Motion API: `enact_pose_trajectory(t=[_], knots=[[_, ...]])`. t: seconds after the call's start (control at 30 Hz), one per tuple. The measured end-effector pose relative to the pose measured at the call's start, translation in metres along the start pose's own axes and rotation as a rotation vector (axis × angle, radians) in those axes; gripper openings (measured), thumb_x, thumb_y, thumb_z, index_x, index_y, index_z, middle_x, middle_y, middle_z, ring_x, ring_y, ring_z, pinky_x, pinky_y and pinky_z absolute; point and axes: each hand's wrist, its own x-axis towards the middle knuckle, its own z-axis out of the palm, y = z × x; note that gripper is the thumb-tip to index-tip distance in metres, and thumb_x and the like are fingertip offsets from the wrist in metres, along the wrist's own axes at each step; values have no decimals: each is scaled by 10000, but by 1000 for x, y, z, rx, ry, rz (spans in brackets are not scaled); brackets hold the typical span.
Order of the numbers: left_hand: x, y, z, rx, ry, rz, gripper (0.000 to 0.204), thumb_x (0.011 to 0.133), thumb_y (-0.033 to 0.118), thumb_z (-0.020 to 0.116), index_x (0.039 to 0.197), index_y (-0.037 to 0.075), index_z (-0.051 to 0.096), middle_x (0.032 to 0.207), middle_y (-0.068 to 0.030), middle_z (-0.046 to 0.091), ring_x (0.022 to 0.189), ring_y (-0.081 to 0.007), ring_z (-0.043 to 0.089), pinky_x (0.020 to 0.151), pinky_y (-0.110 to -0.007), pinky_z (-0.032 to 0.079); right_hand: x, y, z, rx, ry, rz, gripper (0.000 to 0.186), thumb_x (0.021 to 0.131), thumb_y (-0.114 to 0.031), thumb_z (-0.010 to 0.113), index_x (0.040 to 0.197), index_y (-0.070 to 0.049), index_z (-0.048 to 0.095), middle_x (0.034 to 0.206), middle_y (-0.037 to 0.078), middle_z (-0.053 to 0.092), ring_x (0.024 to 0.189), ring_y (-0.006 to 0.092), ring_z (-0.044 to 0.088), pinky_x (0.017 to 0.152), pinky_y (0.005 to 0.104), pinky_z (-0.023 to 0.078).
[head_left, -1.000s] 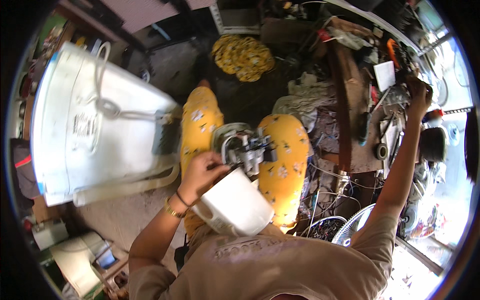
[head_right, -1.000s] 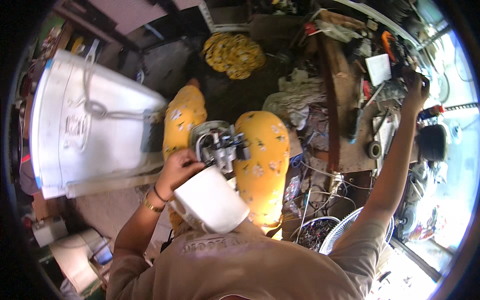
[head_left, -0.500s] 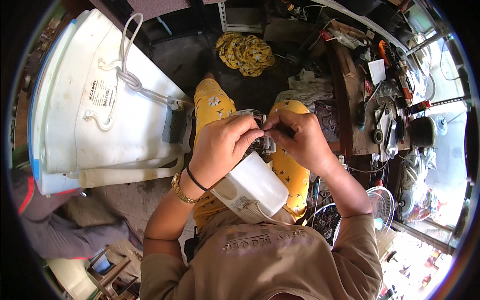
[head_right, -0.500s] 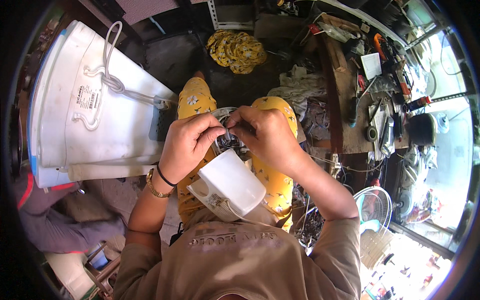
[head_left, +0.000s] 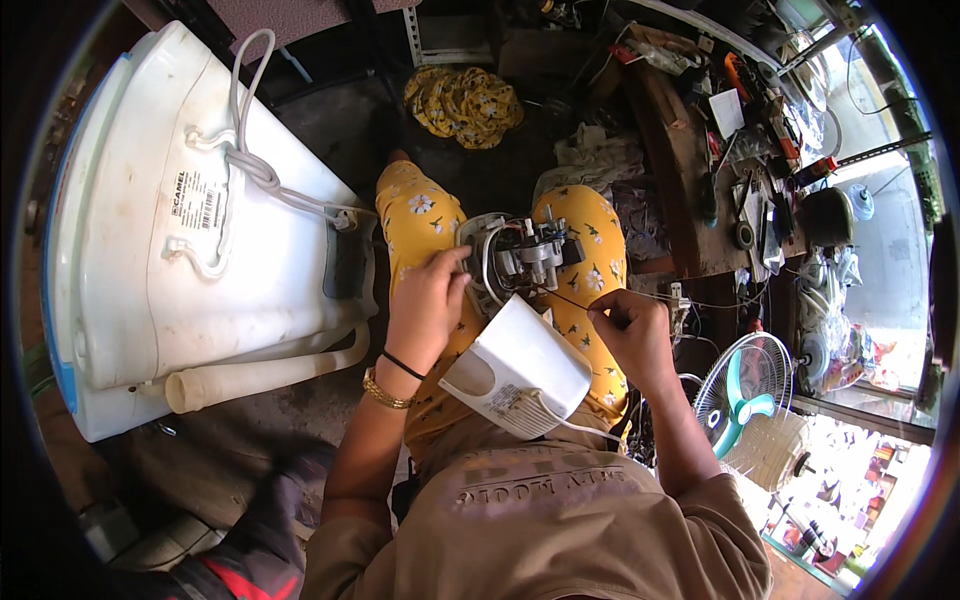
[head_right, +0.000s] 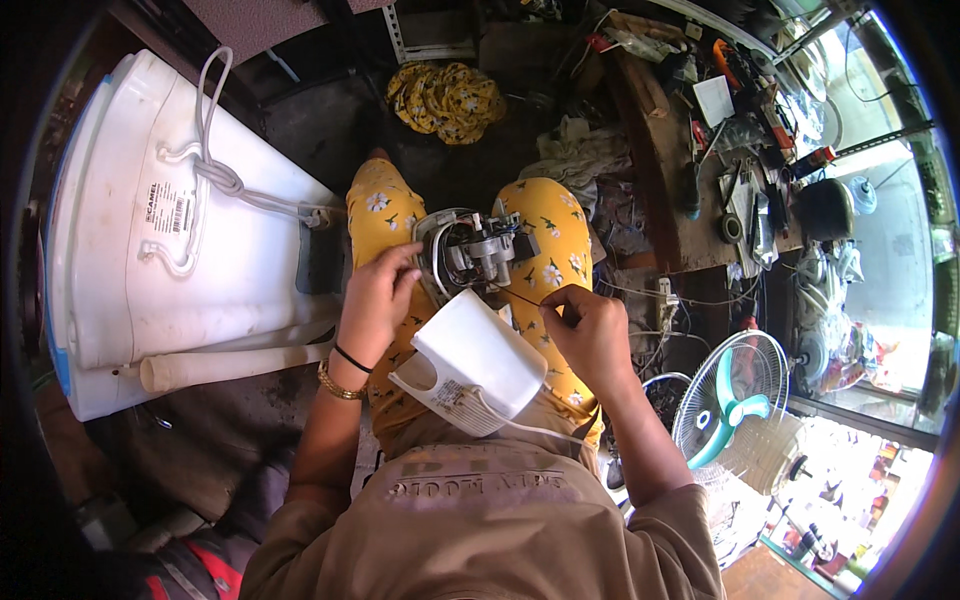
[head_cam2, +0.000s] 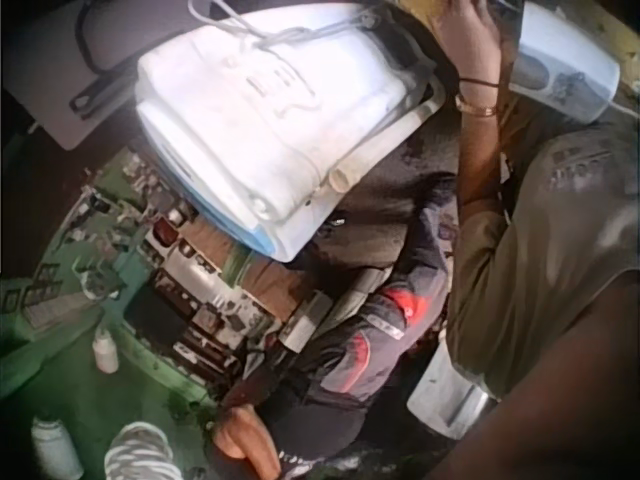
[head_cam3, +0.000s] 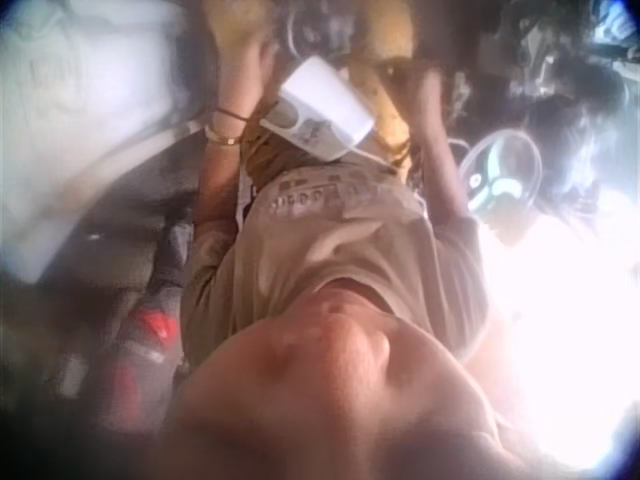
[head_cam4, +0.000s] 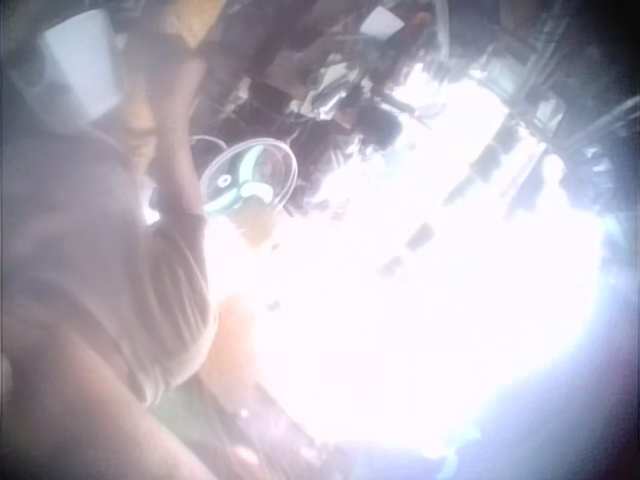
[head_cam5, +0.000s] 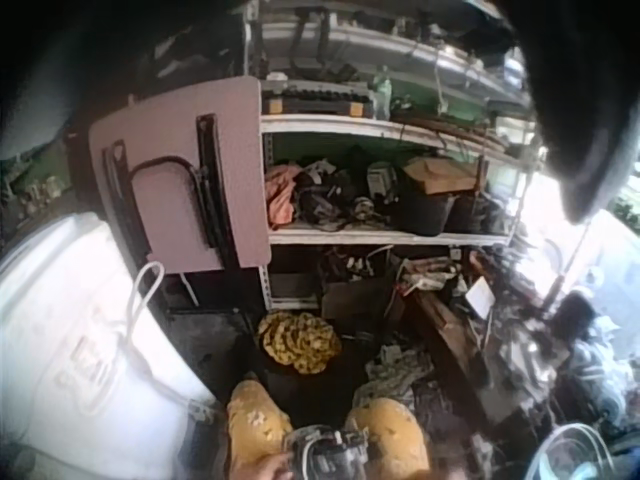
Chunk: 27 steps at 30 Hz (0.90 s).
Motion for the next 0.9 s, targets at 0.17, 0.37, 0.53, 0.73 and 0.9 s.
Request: enact_pose_trajectory(t=[0.17, 0.37, 0.53, 0.73, 0.9], knots=[[-6, -3, 16, 19, -41, -25, 304, 825, 65, 648, 1124, 19, 616, 979, -194, 652, 867, -359, 635, 747, -419, 500, -3, -7, 6, 5, -21, 20, 91, 792, -59, 703, 828, 25, 698, 539, 68, 586, 450, 63, 482, 449, 253, 370], [-6, -2, 15, 39, -32, -41, 309, 814, 72, 651, 1119, 31, 619, 974, -182, 658, 863, -358, 642, 738, -419, 501, -9, -3, 3, 127, -21, 76, 100, 811, -60, 695, 841, 35, 692, 566, 36, 609, 497, 34, 486, 475, 234, 380], [-5, -2, 16, 25, -27, -51, 308, 812, 73, 647, 1117, 34, 622, 961, -180, 662, 849, -356, 647, 732, -413, 504, 0, 2, 6, 53, -89, 125, 116, 819, -67, 690, 866, 39, 692, 588, 42, 621, 506, 36, 500, 482, 231, 382], [-6, 2, 15, 14, -34, -67, 323, 811, 68, 632, 1133, 44, 611, 979, -181, 656, 862, -361, 643, 736, -424, 503, 13, 5, 21, 57, -102, 88, 117, 803, -78, 700, 852, 29, 702, 630, 80, 655, 519, 95, 571, 522, 261, 442], [-4, 4, 14, 41, -22, -56, 325, 812, 63, 613, 1137, 65, 598, 1003, -183, 647, 884, -374, 632, 744, -439, 503, 18, -13, 31, -81, -16, -28, 113, 778, -99, 711, 857, -18, 718, 695, 126, 686, 576, 231, 664, 580, 321, 519]])
